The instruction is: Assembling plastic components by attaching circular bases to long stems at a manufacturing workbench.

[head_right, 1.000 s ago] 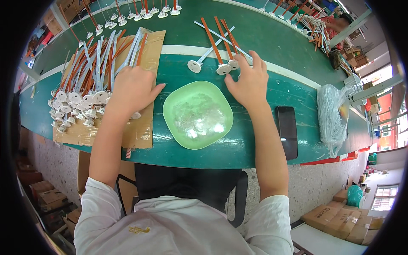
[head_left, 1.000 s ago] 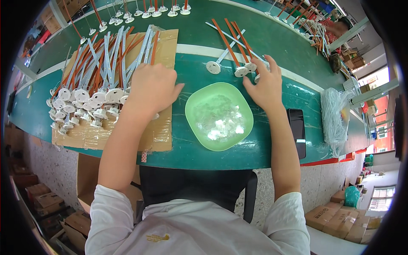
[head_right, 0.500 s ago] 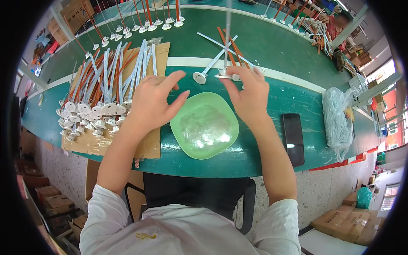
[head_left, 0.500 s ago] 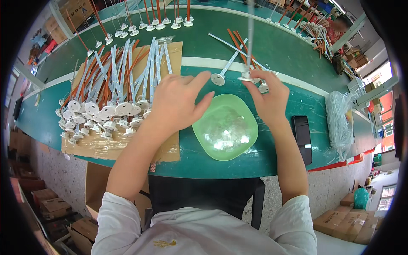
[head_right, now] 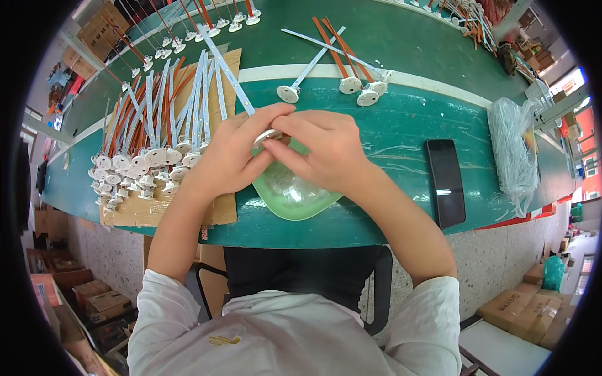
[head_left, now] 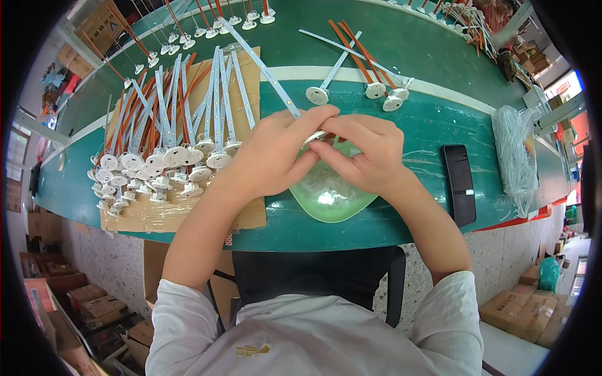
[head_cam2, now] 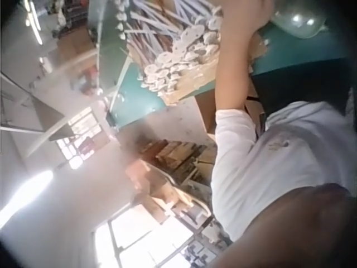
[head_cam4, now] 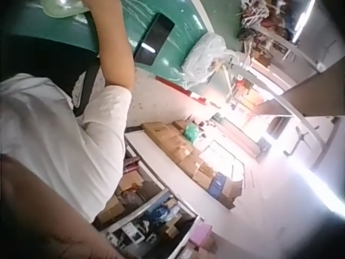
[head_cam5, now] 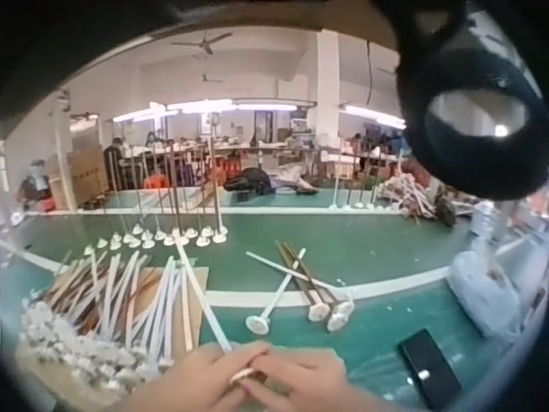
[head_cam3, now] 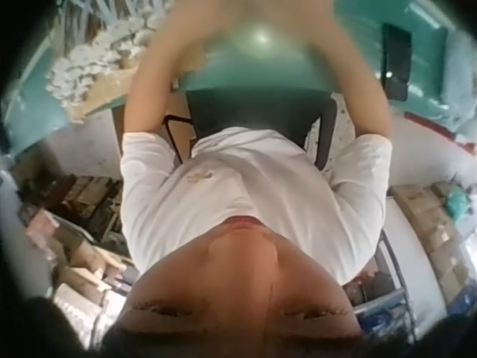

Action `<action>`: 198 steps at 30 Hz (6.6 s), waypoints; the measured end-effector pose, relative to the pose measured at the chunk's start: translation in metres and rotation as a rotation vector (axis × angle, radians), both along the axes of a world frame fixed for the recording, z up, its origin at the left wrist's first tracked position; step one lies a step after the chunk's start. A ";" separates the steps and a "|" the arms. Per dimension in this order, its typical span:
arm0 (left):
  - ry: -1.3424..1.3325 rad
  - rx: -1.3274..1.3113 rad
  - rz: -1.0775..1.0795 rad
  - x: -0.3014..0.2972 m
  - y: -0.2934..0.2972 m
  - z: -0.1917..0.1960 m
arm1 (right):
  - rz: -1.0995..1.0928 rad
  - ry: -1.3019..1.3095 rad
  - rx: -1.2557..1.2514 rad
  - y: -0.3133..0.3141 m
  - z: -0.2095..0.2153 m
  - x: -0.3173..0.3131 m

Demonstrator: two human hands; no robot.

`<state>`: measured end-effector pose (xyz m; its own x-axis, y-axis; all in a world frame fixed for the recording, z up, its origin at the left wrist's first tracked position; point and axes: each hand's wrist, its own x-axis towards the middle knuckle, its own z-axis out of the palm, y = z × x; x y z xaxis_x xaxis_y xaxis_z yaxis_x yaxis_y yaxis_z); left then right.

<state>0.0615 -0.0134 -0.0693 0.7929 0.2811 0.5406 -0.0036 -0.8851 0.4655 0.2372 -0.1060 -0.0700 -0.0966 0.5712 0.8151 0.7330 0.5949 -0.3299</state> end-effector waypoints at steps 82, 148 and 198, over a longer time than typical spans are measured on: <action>-0.006 0.221 0.091 0.005 0.009 -0.005 | 0.221 -0.099 -0.647 -0.005 0.008 0.018; -0.243 -0.312 0.116 0.003 0.001 0.007 | 0.008 0.109 -0.196 -0.003 0.004 0.006; -0.038 -0.156 0.122 0.006 -0.011 0.000 | -0.087 0.066 0.058 -0.001 -0.002 -0.009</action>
<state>0.0677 -0.0246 -0.0695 0.7280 0.4563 0.5118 0.0793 -0.7974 0.5982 0.2282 -0.1069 -0.0718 0.0064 0.5266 0.8501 0.7606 0.5493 -0.3460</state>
